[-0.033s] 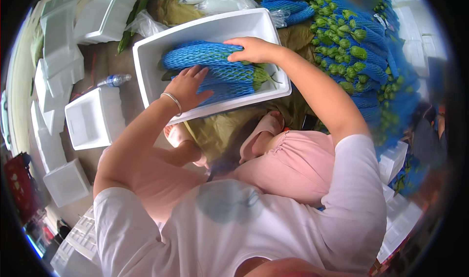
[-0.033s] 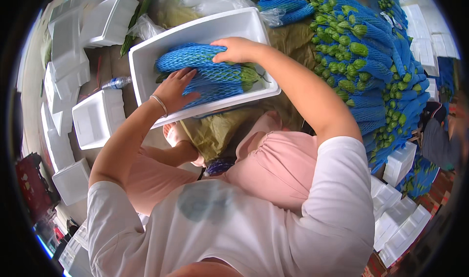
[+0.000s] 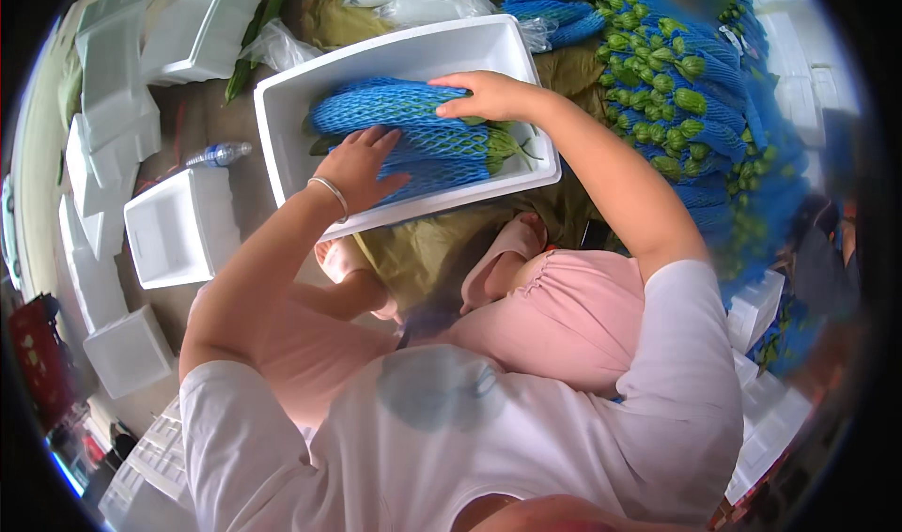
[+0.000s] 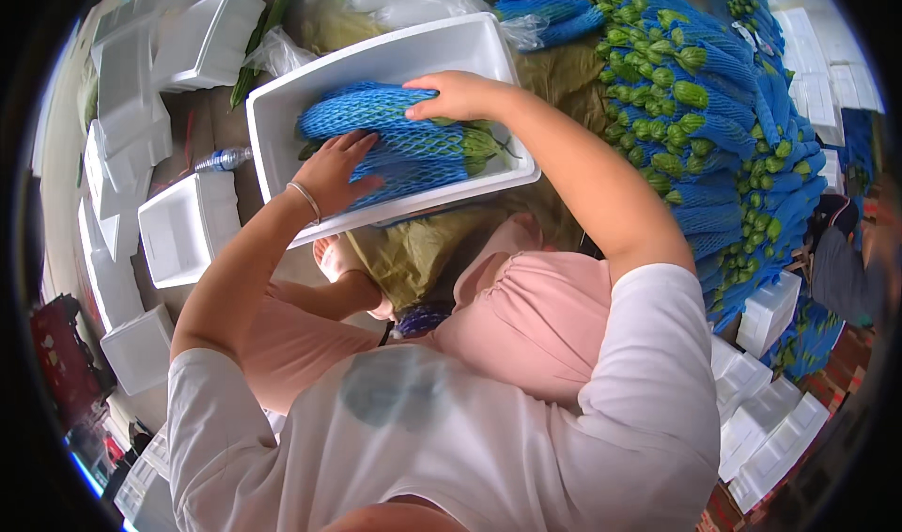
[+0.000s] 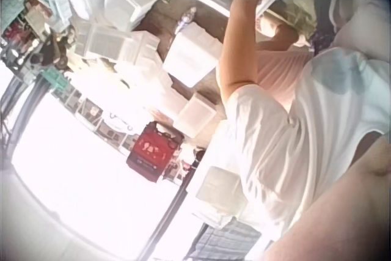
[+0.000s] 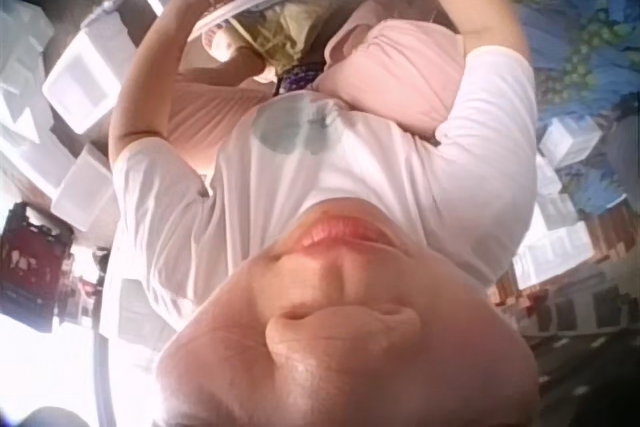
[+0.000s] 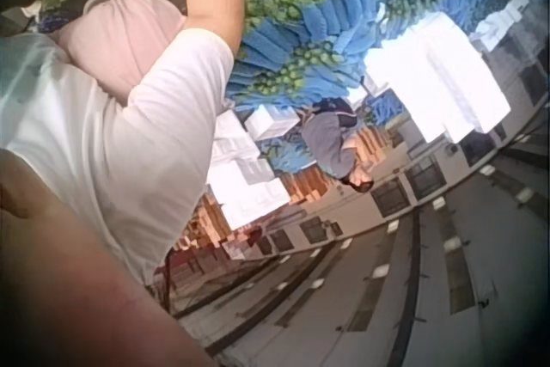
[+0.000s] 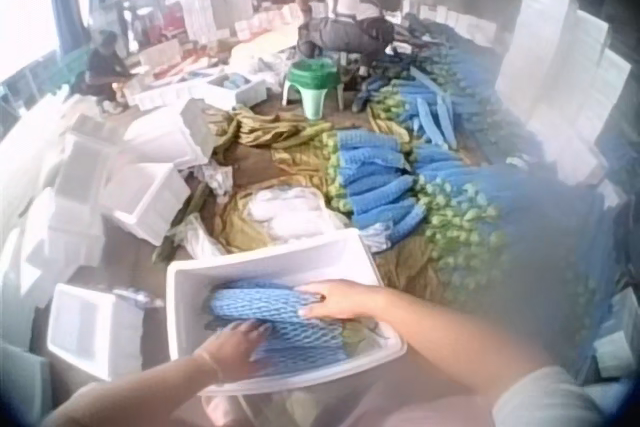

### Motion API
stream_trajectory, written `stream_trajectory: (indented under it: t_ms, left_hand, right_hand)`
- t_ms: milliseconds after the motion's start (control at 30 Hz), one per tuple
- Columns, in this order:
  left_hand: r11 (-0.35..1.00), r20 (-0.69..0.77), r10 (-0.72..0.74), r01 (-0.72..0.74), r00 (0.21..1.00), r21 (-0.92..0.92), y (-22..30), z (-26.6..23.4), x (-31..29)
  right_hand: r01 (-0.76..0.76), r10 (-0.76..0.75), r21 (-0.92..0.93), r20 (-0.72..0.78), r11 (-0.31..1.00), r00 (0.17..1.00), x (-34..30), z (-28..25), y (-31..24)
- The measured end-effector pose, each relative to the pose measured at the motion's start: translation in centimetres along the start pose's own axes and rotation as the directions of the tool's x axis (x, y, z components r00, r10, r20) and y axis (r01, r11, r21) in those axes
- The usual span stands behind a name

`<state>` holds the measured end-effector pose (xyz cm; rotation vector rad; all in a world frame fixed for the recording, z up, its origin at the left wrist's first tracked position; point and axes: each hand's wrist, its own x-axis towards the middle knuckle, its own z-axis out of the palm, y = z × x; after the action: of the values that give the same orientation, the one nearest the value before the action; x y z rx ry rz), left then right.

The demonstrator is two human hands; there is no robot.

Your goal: The person is sorting and packing bitter melons wrapped in blue protective nets into white styrofoam boxes, occasionally using a digital scale to check weights.

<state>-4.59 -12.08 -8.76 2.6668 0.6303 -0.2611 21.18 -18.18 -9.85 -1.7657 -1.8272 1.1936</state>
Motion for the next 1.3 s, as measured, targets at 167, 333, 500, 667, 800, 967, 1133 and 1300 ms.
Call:
stream_trajectory:
  t_ms: [167, 333, 500, 667, 800, 967, 1133, 1300]
  left_hand:
    - [0.973, 0.134, -0.18, 0.196, 0.975, -0.123, 0.7, -2.9, 2.0]
    - [0.999, -0.313, -0.052, 0.052, 0.948, -0.009, -3.1, -0.2, 3.7]
    - [0.98, -0.176, -0.194, 0.199, 0.965, 0.008, -3.6, -0.6, 4.9]
    - [0.993, -0.187, -0.099, 0.11, 0.977, 0.048, -4.8, -0.9, 3.5]
    - [0.997, -0.308, 0.072, -0.064, 0.949, 0.036, -5.2, -2.1, 2.1]
    - [0.995, -0.643, -0.012, -0.057, 0.766, -0.086, -4.2, -9.6, -0.6]
    - [0.205, -0.165, -0.709, -0.023, 0.685, -0.979, -10.2, -13.7, -3.2]
    - [-0.289, 0.159, -0.75, -0.102, 0.642, -0.952, -13.0, -7.1, -3.0]
  right_hand:
    - [-0.194, 0.212, 0.174, -0.09, 0.965, 0.973, 0.5, -1.5, 3.2]
    - [-0.18, 0.177, 0.115, 0.038, 0.977, 0.983, 3.1, -1.2, 3.7]
    - [-0.549, 0.492, 0.157, 0.291, 0.821, 0.82, 4.7, -0.7, 5.4]
    - [-0.536, 0.443, 0.257, 0.341, 0.804, 0.829, 5.2, -0.1, 6.3]
    - [-0.334, 0.228, 0.277, 0.352, 0.901, 0.908, 4.5, -0.4, 6.8]
    - [-0.187, 0.096, 0.238, 0.35, 0.953, 0.932, 2.6, -0.8, 3.8]
    - [-0.146, 0.145, -0.05, -0.028, 0.988, 0.989, 1.9, 1.6, 4.6]
    - [-0.158, 0.155, -0.117, -0.04, 0.98, 0.987, 1.4, 1.1, 0.8]
